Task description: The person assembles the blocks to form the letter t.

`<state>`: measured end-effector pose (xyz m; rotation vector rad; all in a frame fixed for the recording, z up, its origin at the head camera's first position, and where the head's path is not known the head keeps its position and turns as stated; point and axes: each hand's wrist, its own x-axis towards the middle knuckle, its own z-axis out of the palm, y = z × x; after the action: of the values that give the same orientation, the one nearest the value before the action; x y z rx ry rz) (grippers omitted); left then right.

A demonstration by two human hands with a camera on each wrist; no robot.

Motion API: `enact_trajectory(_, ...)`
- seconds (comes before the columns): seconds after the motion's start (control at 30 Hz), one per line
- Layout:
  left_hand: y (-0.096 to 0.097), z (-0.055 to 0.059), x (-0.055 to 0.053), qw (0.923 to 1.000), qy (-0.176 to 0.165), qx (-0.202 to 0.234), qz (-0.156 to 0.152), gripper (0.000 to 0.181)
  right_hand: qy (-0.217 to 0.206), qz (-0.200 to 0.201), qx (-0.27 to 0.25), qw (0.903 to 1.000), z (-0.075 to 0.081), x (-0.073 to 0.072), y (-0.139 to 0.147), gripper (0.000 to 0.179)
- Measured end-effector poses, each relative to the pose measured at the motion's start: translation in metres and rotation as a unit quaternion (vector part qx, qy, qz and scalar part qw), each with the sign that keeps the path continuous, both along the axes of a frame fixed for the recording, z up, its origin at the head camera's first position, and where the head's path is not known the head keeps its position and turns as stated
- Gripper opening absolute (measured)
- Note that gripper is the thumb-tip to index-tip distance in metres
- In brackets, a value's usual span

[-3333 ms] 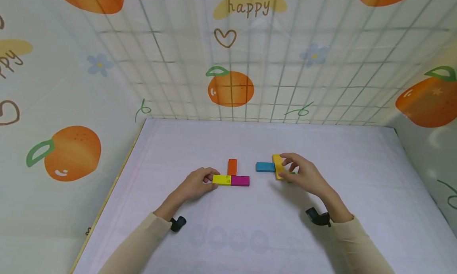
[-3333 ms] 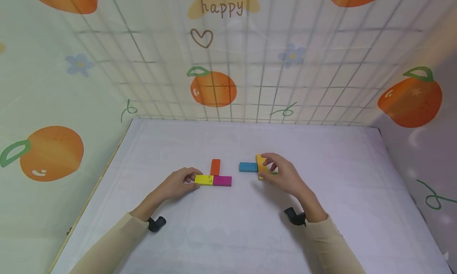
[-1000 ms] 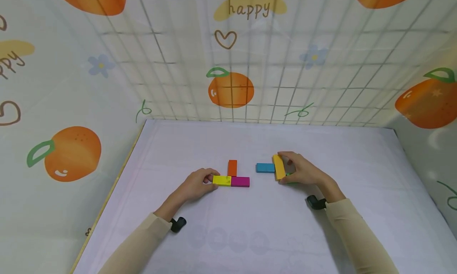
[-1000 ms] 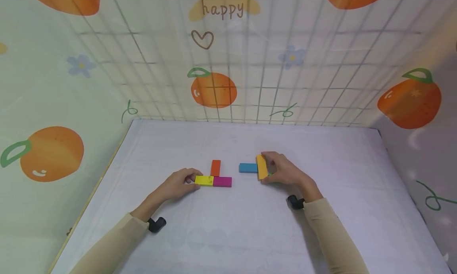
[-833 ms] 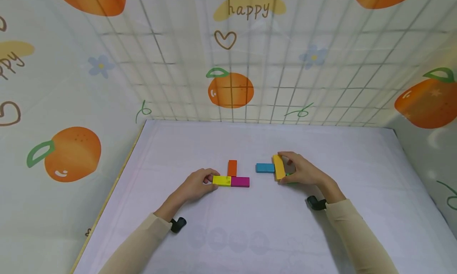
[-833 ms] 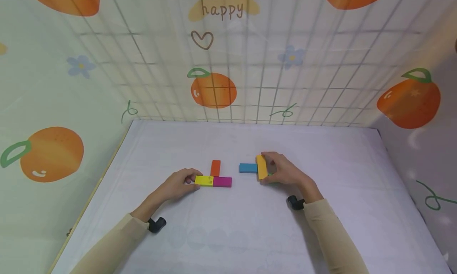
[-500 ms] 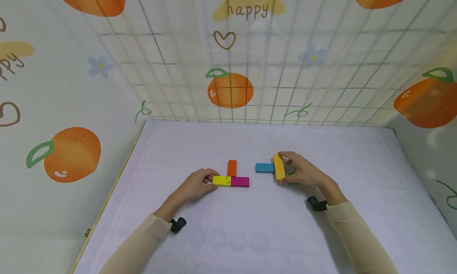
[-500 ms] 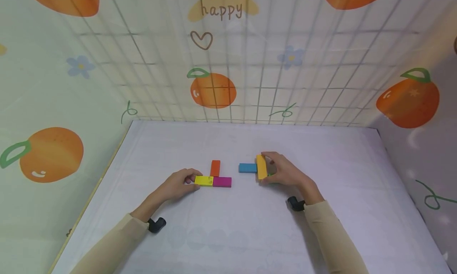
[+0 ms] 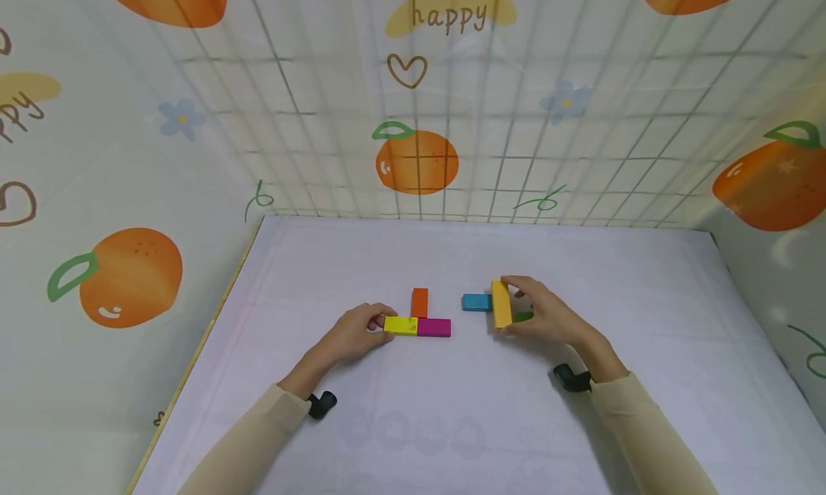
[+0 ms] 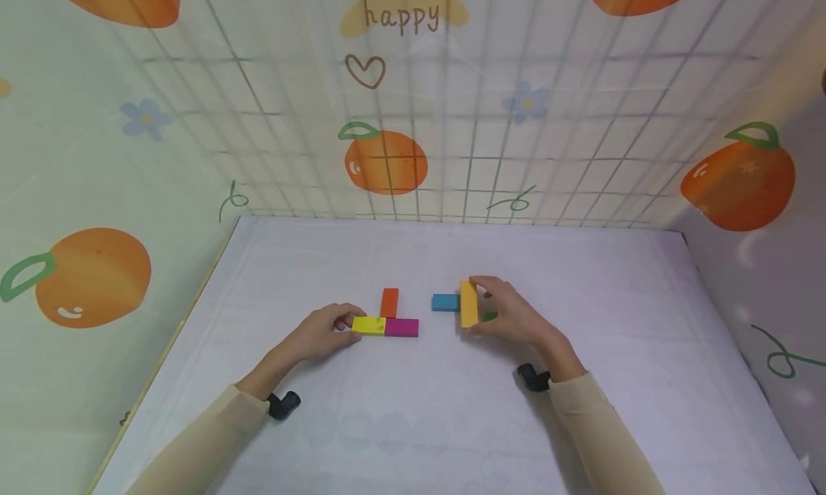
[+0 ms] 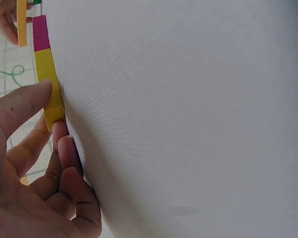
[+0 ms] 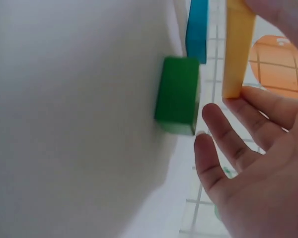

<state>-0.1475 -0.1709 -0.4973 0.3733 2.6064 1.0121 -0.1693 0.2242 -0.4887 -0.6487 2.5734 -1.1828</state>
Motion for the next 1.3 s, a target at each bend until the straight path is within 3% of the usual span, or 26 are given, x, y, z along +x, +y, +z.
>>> enact_trajectory(0.77,0.001,0.004,0.0,1.0,-0.006,0.001,0.003,0.032,0.05,0.032,-0.021,0.9981,0.003,0.026,-0.031,0.094)
enact_trajectory(1.3,0.0,0.002,0.0,1.0,-0.003,0.001,0.001,0.033,0.057,0.061,-0.036,0.9958,0.002,0.036,-0.05,0.092)
